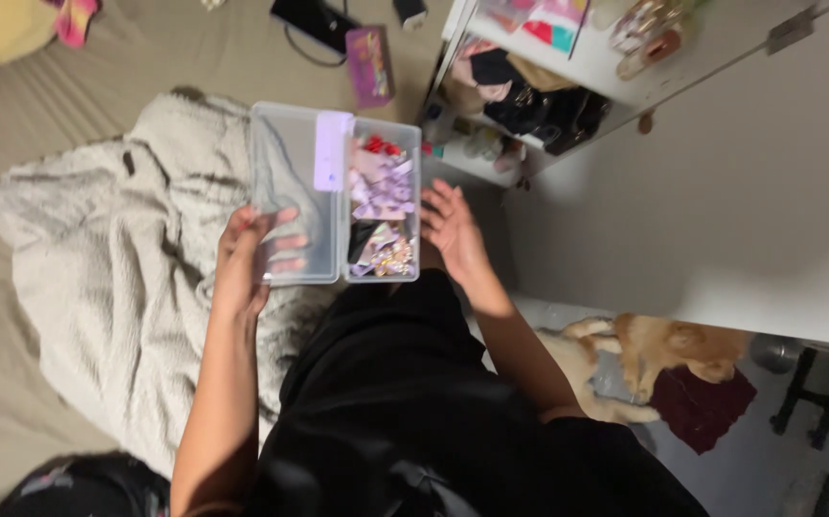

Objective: Organizing hair clips, ribbons, and other accessories into a storage container.

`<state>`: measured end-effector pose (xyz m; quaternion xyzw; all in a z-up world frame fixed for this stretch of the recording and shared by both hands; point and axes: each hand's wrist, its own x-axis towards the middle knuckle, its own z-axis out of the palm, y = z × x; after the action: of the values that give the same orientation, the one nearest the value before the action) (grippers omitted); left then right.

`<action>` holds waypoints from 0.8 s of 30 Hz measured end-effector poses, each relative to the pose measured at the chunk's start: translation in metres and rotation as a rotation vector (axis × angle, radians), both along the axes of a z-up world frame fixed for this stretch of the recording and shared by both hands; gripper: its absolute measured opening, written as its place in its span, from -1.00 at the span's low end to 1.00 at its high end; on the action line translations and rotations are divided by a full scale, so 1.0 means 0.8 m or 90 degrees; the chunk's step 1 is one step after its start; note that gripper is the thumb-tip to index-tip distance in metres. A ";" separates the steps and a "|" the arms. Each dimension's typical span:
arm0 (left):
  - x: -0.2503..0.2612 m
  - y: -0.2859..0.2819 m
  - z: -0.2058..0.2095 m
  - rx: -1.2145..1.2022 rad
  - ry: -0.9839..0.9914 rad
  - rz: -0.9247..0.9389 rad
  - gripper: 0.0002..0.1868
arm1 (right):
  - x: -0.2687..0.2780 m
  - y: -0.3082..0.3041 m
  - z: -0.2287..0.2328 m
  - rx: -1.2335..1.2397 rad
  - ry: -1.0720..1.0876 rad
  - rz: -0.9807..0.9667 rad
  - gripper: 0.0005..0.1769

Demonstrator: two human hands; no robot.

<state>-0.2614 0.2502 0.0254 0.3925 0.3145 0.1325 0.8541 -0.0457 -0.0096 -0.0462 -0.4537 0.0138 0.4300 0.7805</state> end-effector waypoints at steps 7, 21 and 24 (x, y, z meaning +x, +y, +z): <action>0.014 0.007 -0.020 -0.004 0.013 0.061 -0.92 | 0.146 -0.045 0.018 -0.049 -0.178 -0.195 -0.32; 0.185 -0.014 -0.014 -0.011 0.028 0.043 -0.85 | 0.383 -0.097 0.102 -0.091 -0.395 -0.410 -0.36; 0.225 -0.022 -0.012 -0.005 0.021 0.048 -0.85 | 0.417 -0.105 0.139 -0.114 -0.450 -0.403 -0.42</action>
<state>-0.0811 0.2325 0.0160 0.3788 0.3438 0.1569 0.8448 0.2876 -0.0936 0.0649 -0.6113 -0.0781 -0.0123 0.7874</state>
